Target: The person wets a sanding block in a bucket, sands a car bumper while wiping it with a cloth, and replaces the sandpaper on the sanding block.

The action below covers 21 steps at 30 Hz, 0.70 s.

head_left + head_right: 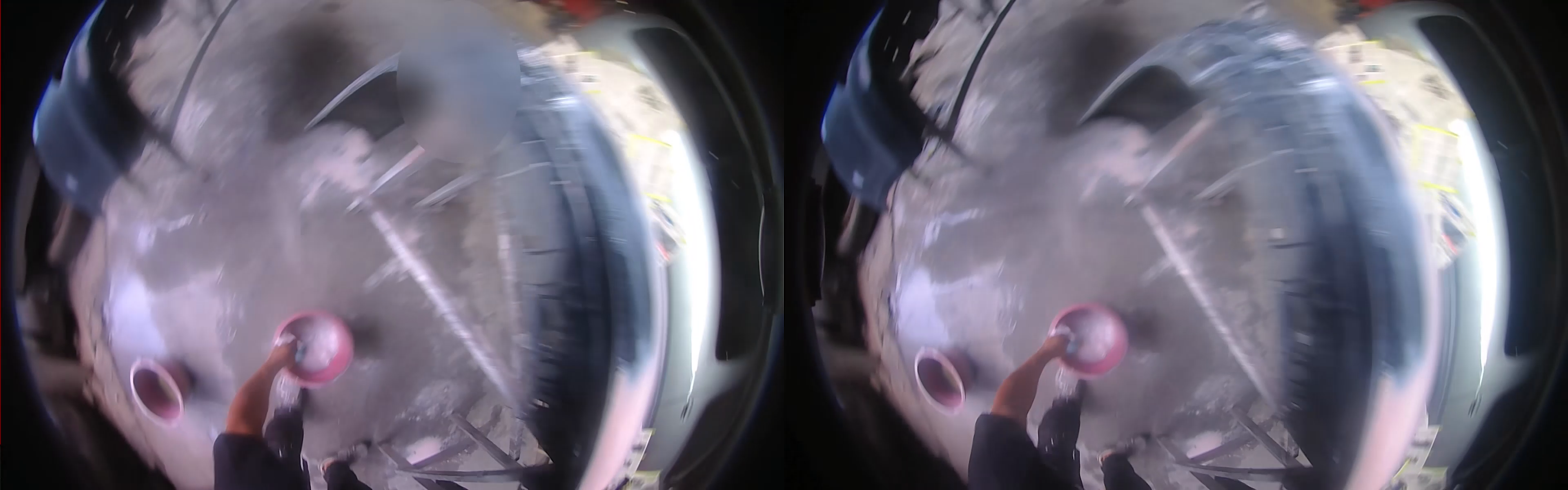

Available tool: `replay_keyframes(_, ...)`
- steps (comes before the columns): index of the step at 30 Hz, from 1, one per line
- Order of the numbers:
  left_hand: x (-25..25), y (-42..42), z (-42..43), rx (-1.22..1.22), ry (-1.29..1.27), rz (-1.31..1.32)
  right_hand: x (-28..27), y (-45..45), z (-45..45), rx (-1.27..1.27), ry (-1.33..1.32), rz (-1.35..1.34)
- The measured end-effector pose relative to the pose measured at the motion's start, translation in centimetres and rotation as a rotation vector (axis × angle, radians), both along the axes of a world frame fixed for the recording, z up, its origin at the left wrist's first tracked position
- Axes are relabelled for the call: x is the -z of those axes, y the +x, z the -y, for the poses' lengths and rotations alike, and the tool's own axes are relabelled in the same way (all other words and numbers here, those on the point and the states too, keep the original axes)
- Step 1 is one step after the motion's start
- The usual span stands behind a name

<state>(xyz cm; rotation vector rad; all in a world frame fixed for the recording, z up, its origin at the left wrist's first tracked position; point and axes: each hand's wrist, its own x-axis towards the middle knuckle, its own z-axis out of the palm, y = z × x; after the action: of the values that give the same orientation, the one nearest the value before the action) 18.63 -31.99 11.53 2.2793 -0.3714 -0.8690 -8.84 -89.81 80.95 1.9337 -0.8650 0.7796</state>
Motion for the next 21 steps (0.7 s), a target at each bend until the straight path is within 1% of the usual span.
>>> replay_keyframes(1,-0.2,-0.1,-0.5,-0.029,-0.130,-0.049,0.3,-0.7,0.2,0.040,0.030,0.003)
replay_keyframes(2,2.2,0.0,-1.2,-0.123,-0.618,0.048,0.6,-1.9,0.0,0.089,0.053,0.017)
replay_keyframes(3,-3.0,2.3,-1.0,-0.196,-0.701,0.068,0.9,-2.8,-0.5,0.135,0.082,0.038)
replay_keyframes(4,-8.9,2.7,-0.8,-0.272,-0.784,0.076,1.1,-3.9,-1.3,0.183,0.111,0.063)
replay_keyframes(6,-15.9,6.3,1.1,-0.058,-0.570,0.535,0.5,-0.5,-4.3,0.199,0.297,0.201)
replay_keyframes(8,-27.3,9.5,4.7,-0.256,-0.762,0.522,-0.8,1.3,-6.3,0.082,0.289,0.189)
replay_keyframes(9,-30.3,11.7,5.9,-0.270,-0.795,0.492,-0.7,1.1,-6.2,0.047,0.282,0.188)
replay_keyframes(11,-41.2,14.7,9.3,-0.435,-0.912,0.132,-1.0,0.7,-6.4,0.094,0.331,0.192)
replay_keyframes(12,-49.8,16.3,11.9,-0.581,-0.988,-0.183,-1.0,1.1,-6.5,0.086,0.327,0.183)
replay_keyframes(13,-55.3,17.1,14.3,-0.498,-1.006,-0.034,-1.0,1.2,-6.3,0.084,0.342,0.204)
replay_keyframes(14,-59.5,17.6,16.8,-0.411,-1.015,0.109,-0.8,1.0,-6.2,0.082,0.364,0.208)
replay_keyframes(15,-62.4,18.3,19.4,-0.332,-1.031,0.086,-0.7,0.7,-6.5,0.082,0.386,0.209)
replay_keyframes(16,-67.3,17.6,22.1,-0.266,-1.103,0.002,-0.9,0.8,-6.8,0.083,0.402,0.219)
replay_keyframes(17,-67.0,18.2,25.7,-0.179,-1.157,0.036,-1.1,0.9,-6.9,0.077,0.414,0.235)
replay_keyframes(18,-68.8,17.3,29.2,-0.122,-1.124,0.186,-1.1,0.8,-7.0,0.071,0.427,0.250)
replay_keyframes(19,-70.6,16.6,31.9,0.022,-0.951,0.520,-0.9,0.7,-6.9,0.063,0.416,0.276)
replay_keyframes(20,-71.2,15.6,34.8,0.129,-0.911,0.835,-0.8,0.6,-6.8,0.053,0.428,0.280)
replay_keyframes(21,-71.1,13.9,37.9,0.119,-0.872,0.863,-0.7,0.5,-6.7,0.036,0.410,0.290)
